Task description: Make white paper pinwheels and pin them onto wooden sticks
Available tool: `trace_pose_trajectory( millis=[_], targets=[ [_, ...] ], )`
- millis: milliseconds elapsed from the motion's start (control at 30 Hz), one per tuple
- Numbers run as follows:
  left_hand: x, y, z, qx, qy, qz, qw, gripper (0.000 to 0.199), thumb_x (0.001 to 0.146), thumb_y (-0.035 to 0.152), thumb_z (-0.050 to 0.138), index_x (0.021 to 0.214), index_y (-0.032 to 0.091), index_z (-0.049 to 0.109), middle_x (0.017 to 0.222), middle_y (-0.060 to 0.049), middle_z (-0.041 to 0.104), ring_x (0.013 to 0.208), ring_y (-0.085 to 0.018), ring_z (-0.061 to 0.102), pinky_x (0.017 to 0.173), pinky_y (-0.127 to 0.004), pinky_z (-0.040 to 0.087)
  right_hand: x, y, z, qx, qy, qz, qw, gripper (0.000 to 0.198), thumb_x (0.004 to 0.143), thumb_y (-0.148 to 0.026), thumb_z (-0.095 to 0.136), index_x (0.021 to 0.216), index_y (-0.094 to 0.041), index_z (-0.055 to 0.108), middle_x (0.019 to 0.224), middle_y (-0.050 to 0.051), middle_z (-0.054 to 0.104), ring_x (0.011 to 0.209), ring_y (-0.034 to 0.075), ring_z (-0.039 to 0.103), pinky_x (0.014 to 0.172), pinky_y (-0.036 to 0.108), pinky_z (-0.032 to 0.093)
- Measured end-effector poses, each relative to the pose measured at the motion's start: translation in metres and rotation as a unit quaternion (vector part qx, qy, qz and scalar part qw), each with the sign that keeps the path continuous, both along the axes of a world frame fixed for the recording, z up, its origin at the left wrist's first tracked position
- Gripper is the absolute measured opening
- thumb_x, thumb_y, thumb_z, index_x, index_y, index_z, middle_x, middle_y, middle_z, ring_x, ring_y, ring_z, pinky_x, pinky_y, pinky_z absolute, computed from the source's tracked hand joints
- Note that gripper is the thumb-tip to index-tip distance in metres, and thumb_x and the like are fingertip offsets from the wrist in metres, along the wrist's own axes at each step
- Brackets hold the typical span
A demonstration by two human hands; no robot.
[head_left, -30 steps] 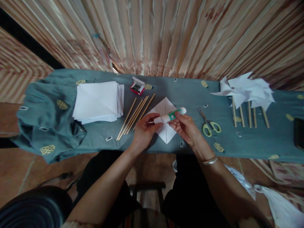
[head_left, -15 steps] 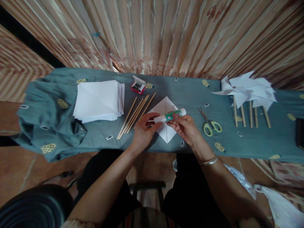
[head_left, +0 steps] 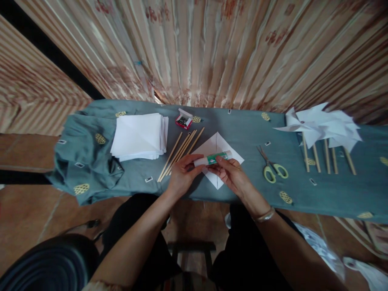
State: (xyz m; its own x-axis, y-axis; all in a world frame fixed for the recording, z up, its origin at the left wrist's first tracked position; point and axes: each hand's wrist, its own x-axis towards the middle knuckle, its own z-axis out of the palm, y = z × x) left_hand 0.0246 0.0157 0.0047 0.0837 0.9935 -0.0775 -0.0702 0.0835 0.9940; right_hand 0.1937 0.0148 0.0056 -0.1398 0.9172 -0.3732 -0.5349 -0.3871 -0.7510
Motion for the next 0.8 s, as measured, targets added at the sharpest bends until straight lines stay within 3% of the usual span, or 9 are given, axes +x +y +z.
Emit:
trace_pose_trajectory(
  millis=[300,433,567,667,800],
  targets=[
    [-0.012,-0.002,0.003,-0.047,-0.045,0.032,0.997,0.038,0.057,0.038,0.086,0.086,0.016,0.074,0.087,-0.005,0.076,0.08,-0.019,0.07,0.081,-0.034,0.058,-0.011,-0.004,0.004,0.01,-0.028,0.042,0.999,0.037,0.059,-0.045,0.091,0.079,-0.018,0.077,0.076,0.004,0.079,0.067,0.015,0.074,0.069,0.024,0.061],
    [-0.039,0.004,0.004,-0.033,-0.005,0.118,0.992,0.042,0.057,0.038,0.086,0.089,0.015,0.072,0.084,-0.005,0.075,0.075,-0.017,0.067,0.074,-0.029,0.055,-0.002,-0.007,0.008,0.022,-0.067,0.05,0.996,0.039,0.065,-0.045,0.088,0.094,-0.021,0.077,0.092,0.007,0.08,0.075,0.014,0.074,0.071,0.024,0.058],
    [-0.074,0.009,-0.003,0.044,0.137,0.207,0.968,0.034,0.067,0.037,0.078,0.093,0.016,0.071,0.087,-0.004,0.074,0.079,-0.017,0.067,0.078,-0.028,0.053,0.009,-0.009,0.013,0.039,-0.098,0.03,0.994,0.039,0.067,-0.048,0.086,0.095,-0.022,0.078,0.09,0.006,0.08,0.074,0.013,0.073,0.068,0.023,0.057],
    [-0.089,0.01,-0.012,0.103,0.27,0.22,0.932,0.028,0.073,0.034,0.07,0.095,0.017,0.071,0.098,-0.006,0.073,0.093,-0.021,0.067,0.089,-0.032,0.051,0.02,-0.01,0.016,0.055,-0.119,0.016,0.991,0.039,0.066,-0.049,0.086,0.094,-0.023,0.078,0.09,0.005,0.08,0.074,0.013,0.072,0.068,0.024,0.057],
    [-0.091,0.009,-0.021,0.105,0.366,0.218,0.898,0.026,0.073,0.034,0.064,0.092,0.017,0.068,0.094,-0.006,0.071,0.091,-0.023,0.065,0.088,-0.036,0.051,0.04,-0.009,0.014,0.096,-0.19,-0.012,0.977,0.037,0.069,-0.051,0.083,0.095,-0.024,0.076,0.092,0.005,0.08,0.075,0.015,0.072,0.069,0.028,0.057]
  ],
)
